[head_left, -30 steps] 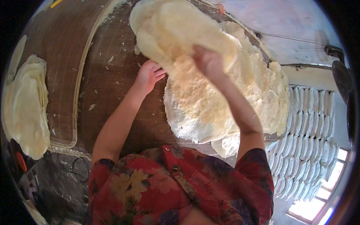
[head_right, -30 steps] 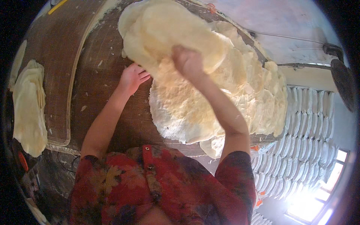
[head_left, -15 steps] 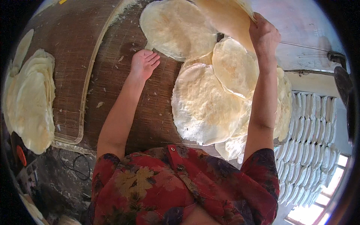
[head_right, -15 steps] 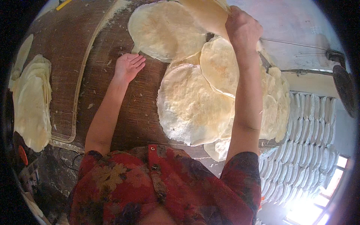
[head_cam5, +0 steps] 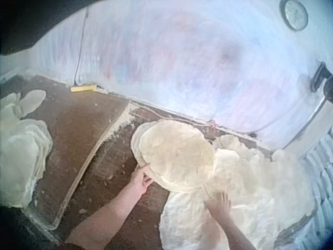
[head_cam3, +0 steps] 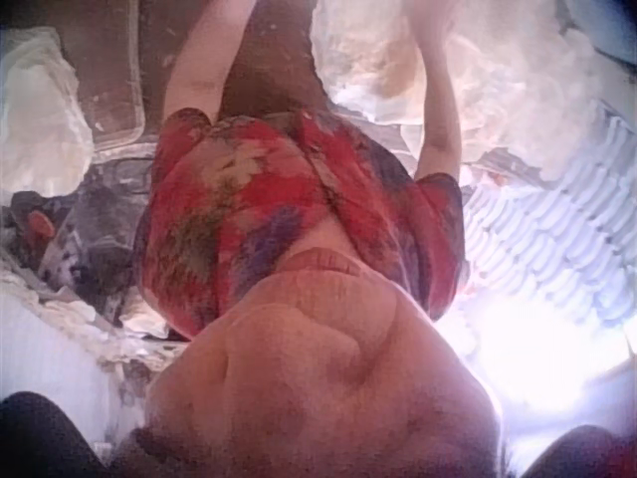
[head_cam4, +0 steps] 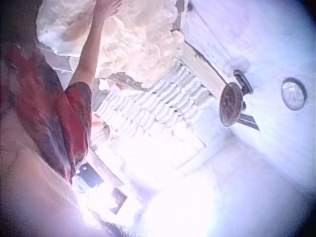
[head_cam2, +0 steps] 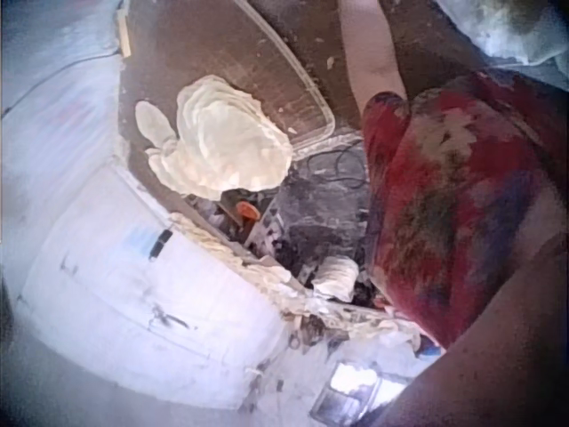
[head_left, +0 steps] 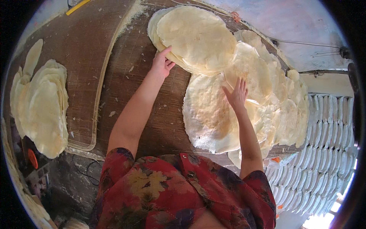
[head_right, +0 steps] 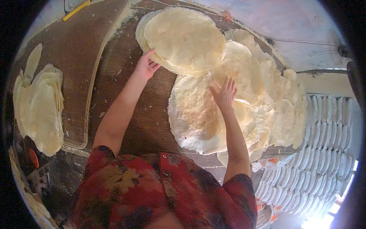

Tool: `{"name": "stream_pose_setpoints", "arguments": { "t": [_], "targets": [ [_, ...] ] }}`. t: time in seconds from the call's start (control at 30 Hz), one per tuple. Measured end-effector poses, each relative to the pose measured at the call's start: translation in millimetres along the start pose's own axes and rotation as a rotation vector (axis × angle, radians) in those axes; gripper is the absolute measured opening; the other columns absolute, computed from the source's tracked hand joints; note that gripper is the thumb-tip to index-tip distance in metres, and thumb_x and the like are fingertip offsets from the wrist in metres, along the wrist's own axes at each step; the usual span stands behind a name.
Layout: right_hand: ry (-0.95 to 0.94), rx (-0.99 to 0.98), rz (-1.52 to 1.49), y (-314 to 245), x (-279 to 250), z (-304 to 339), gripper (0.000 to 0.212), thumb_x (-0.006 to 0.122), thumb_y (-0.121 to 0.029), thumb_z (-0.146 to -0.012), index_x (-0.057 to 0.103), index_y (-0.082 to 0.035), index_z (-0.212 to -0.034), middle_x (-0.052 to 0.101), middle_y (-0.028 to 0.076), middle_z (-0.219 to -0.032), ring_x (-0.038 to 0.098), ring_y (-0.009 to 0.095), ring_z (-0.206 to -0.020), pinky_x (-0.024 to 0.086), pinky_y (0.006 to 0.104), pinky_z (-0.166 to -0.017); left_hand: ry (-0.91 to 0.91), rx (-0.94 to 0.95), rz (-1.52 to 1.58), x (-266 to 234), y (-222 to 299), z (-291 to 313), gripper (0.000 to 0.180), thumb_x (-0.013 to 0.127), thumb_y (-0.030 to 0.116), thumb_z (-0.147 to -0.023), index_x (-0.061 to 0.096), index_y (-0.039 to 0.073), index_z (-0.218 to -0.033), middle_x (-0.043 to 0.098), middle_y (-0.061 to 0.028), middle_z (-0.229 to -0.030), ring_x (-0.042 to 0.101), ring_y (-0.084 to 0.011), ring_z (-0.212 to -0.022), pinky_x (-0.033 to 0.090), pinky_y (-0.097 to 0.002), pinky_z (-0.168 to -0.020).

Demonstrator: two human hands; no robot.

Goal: The person stacks thin round sheets of dough on a wooden table and then places a large stack of the sheets into a clear plastic bag.

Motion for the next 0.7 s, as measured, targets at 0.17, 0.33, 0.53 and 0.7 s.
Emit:
{"name": "stream_pose_setpoints", "arguments": {
  "t": [0.17,0.33,0.53,0.7],
  "targets": [
    [0.092,0.042,-0.053,8,17,29,0.065,0.046,-0.046,-0.085,0.034,-0.001,-0.131,0.032,0.019,-0.137,0.024,0.031,-0.130,0.017,0.0432,-0.106,0.083,0.108,-0.094,30,3,4,0.061,0.076,0.021,-0.066,0.044,0.011,-0.118,0.053,-0.0102,-0.110,0.056,-0.0274,-0.097,0.047,-0.0436,-0.081],
    [0.174,-0.034,-0.104,6,21,34,0.062,0.055,-0.039,-0.082,0.039,0.000,-0.128,0.039,0.019,-0.133,0.031,0.032,-0.127,0.021,0.0431,-0.105,0.210,0.480,-0.068,15,5,-31,0.043,0.064,0.003,-0.068,0.051,0.001,-0.109,0.057,-0.0138,-0.101,0.058,-0.0259,-0.093,0.050,-0.0371,-0.078],
    [0.220,0.031,-0.100,23,20,50,0.062,0.052,-0.044,-0.083,0.041,-0.001,-0.127,0.040,0.017,-0.132,0.032,0.031,-0.125,0.022,0.0425,-0.104,-0.105,0.810,-0.363,115,154,86,0.030,0.055,0.000,-0.063,0.055,-0.004,-0.093,0.059,-0.0128,-0.088,0.057,-0.0214,-0.084,0.044,-0.0314,-0.078],
    [0.082,0.110,-0.164,34,17,49,0.066,0.053,-0.043,-0.081,0.036,-0.001,-0.130,0.032,0.019,-0.136,0.026,0.032,-0.128,0.020,0.0407,-0.106,0.005,1.066,-1.041,-80,265,227,0.026,0.054,0.023,-0.080,0.060,0.004,-0.098,0.062,-0.0100,-0.086,0.057,-0.0236,-0.078,0.044,-0.0390,-0.078]
  ]
}}
Point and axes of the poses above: each hand's wrist, its own z-axis away from the middle knuckle, its own x-axis out of the palm, y = z × x, the point moved 5 cm from there along -z, towards the middle knuckle
